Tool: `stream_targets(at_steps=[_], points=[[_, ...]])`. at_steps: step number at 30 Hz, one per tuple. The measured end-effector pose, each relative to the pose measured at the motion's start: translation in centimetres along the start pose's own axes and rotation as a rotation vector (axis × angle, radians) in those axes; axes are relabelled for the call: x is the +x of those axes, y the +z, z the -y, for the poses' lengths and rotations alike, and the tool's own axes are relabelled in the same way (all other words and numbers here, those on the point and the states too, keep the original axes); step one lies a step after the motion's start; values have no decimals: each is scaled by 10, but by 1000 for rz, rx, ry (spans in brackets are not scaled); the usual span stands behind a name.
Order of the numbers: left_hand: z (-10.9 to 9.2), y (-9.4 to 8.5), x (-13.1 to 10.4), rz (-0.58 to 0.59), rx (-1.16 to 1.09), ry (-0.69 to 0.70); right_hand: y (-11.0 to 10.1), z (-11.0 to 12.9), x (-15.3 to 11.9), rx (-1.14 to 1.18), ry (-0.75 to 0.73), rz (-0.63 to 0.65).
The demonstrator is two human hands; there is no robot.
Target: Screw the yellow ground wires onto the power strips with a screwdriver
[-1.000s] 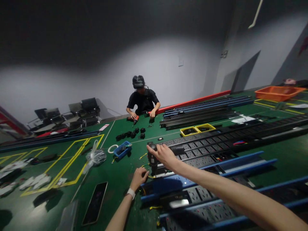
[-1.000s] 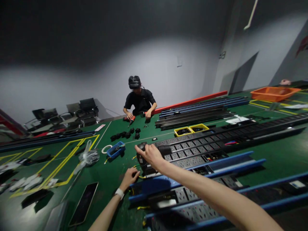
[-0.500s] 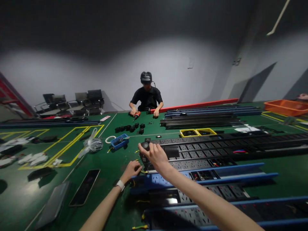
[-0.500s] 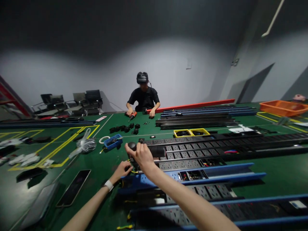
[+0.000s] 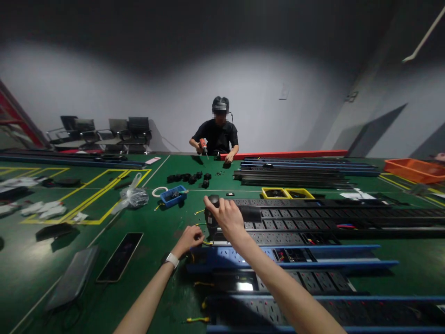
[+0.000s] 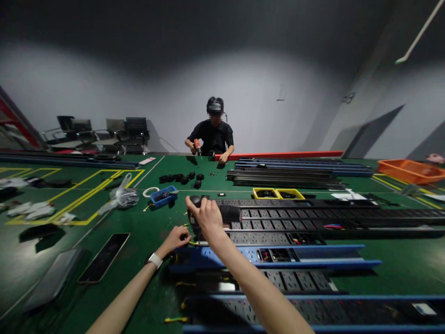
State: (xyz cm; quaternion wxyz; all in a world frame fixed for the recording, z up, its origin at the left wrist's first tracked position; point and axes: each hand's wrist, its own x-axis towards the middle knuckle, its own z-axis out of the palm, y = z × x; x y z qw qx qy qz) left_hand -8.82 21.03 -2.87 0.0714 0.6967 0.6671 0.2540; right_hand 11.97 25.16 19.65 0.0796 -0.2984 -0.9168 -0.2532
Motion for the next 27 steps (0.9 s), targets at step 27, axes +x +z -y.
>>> stream_targets(at_steps=[27], points=[[1,-5,-2,-20,-34,-7,14,-24,-11,-6,-64,25]])
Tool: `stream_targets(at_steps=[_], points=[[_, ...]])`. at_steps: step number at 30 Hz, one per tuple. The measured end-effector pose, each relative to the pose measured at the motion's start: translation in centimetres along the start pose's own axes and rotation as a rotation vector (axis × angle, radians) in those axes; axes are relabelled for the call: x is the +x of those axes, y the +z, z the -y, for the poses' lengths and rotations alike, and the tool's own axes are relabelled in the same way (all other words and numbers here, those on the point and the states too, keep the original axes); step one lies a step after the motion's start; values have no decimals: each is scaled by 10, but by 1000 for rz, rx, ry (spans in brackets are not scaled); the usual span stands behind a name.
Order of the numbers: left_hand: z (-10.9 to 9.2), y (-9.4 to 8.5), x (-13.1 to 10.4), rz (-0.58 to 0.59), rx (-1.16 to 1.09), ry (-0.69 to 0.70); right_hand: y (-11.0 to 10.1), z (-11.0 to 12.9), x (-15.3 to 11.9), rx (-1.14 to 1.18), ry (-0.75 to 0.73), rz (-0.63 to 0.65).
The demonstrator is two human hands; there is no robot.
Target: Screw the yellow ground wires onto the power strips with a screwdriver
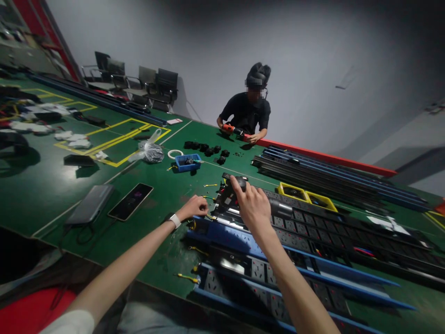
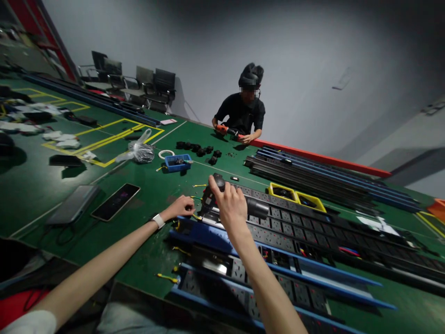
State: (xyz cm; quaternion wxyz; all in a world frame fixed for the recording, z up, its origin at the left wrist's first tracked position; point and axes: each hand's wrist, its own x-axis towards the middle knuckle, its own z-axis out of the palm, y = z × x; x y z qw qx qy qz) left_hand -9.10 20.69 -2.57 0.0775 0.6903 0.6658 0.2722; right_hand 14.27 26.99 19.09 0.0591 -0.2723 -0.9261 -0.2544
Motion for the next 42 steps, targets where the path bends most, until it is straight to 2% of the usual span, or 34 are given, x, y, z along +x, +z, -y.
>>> stream_targets(at_steps=[11,16,26,42], points=[[0,-1,-1,3,18,11,4,-11,-1,49,-15,37],[2,0,-1,6,12,14,8,-13,1,48,-9,11],[-1,-2,-3,1,16,23,5,-5,-5,21,-43,-19],[-4,-4,-4,-13,11,23,-2,-1,-1,23,-52,13]])
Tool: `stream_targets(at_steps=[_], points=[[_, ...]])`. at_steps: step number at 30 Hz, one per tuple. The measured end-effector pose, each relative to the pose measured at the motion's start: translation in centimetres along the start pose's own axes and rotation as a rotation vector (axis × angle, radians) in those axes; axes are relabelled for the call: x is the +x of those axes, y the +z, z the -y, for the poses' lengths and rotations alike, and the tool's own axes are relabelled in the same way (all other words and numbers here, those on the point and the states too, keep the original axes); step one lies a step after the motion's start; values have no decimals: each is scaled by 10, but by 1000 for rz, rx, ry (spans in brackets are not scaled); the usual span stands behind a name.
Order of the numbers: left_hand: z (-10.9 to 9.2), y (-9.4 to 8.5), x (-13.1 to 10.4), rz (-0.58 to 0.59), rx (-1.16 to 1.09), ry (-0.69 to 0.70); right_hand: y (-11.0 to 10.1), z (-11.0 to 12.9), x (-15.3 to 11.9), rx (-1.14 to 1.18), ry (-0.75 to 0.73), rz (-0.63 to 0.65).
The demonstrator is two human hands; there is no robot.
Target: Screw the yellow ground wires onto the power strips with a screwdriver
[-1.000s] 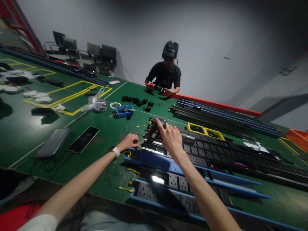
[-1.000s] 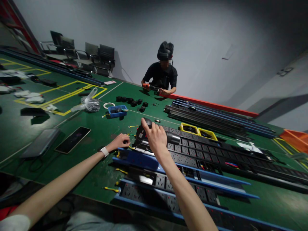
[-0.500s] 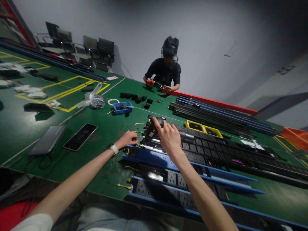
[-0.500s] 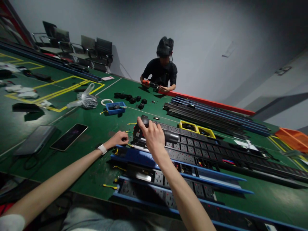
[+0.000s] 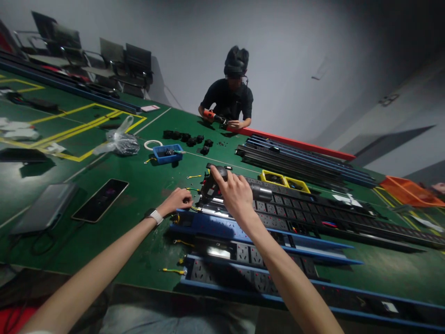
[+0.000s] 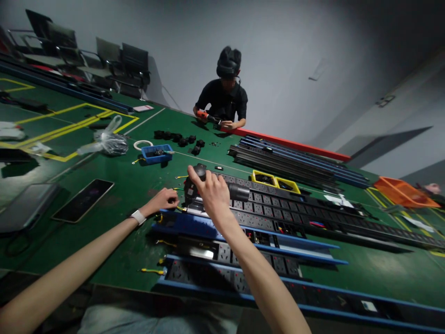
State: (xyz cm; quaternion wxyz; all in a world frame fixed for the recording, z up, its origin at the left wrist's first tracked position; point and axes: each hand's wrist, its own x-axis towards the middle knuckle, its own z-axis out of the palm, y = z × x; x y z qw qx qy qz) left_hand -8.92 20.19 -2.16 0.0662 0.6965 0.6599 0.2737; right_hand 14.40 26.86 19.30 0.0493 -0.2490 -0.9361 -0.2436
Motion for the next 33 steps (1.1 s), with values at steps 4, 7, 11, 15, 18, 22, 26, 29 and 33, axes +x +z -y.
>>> stream_targets(at_steps=[4,7,11,15,18,22,26,29,33], points=[[1,0,-1,4,4,0,0,0,1,-5,-20,-8],[2,2,-1,5,8,4,1,-1,1,-8,-22,-18],[5,4,-1,7,9,11,3,-2,1,-4,-10,-30],[6,5,0,9,5,14,5,-3,0,0,8,-23],[5,4,0,12,3,13,6,-5,0,8,10,-31],[5,3,0,17,5,13,9,-7,2,23,23,-37],[6,4,0,18,8,14,10,-8,3,22,34,-17],[6,4,0,15,11,10,7,-6,1,17,22,-10],[4,3,-1,14,5,3,1,-2,-2,13,4,-6]])
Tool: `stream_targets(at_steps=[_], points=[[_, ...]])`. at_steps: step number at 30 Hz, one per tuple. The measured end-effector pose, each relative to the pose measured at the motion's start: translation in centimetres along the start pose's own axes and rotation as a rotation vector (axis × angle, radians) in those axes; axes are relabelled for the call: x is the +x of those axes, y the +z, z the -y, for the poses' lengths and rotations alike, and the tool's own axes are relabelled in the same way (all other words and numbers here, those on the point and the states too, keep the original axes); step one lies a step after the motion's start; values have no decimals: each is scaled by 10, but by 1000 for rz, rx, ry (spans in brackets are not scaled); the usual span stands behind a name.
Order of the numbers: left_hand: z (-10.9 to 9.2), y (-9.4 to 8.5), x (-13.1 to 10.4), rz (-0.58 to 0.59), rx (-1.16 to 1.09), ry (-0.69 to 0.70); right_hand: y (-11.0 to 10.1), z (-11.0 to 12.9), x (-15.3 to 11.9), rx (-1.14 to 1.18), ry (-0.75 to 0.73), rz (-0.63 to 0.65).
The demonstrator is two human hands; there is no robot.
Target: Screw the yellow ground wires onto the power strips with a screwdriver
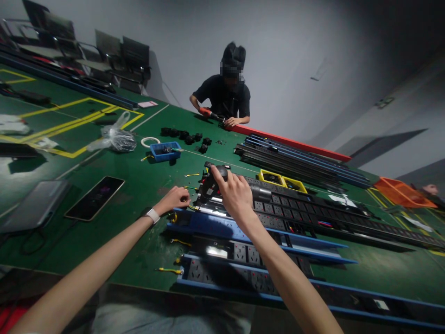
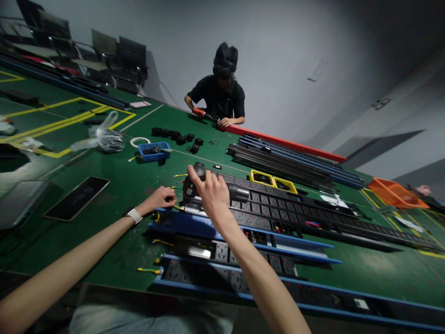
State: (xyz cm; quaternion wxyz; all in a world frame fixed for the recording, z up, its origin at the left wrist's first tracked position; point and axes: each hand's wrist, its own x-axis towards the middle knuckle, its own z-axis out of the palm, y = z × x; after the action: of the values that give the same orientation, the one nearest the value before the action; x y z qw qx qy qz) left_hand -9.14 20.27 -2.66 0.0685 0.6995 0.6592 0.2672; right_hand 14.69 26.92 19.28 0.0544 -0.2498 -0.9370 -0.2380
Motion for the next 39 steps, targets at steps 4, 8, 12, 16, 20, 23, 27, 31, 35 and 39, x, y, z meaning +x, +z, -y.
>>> stream_targets(at_steps=[4,8,12,16,20,23,27,31,35,39], points=[[-1,-1,0,1,-8,-7,-4,4,2,-20,-29,-8],[-1,-1,0,-1,-3,-7,-4,8,7,-34,-50,-45],[-1,-1,1,-2,10,-8,-3,10,10,-48,-80,-59],[1,0,2,3,2,-10,-1,10,10,-71,-89,-103],[2,0,2,10,-10,-13,0,11,11,-82,-103,-109],[1,0,2,12,-7,-12,1,12,12,-84,-101,-119],[0,-1,2,8,-7,-13,2,10,14,-79,-124,-134],[-1,-3,2,2,-13,-11,4,7,15,-85,-101,-136],[-2,-4,2,0,-16,-7,5,6,15,-96,-84,-126],[-1,-4,2,0,-16,-1,4,4,15,-94,-69,-64]])
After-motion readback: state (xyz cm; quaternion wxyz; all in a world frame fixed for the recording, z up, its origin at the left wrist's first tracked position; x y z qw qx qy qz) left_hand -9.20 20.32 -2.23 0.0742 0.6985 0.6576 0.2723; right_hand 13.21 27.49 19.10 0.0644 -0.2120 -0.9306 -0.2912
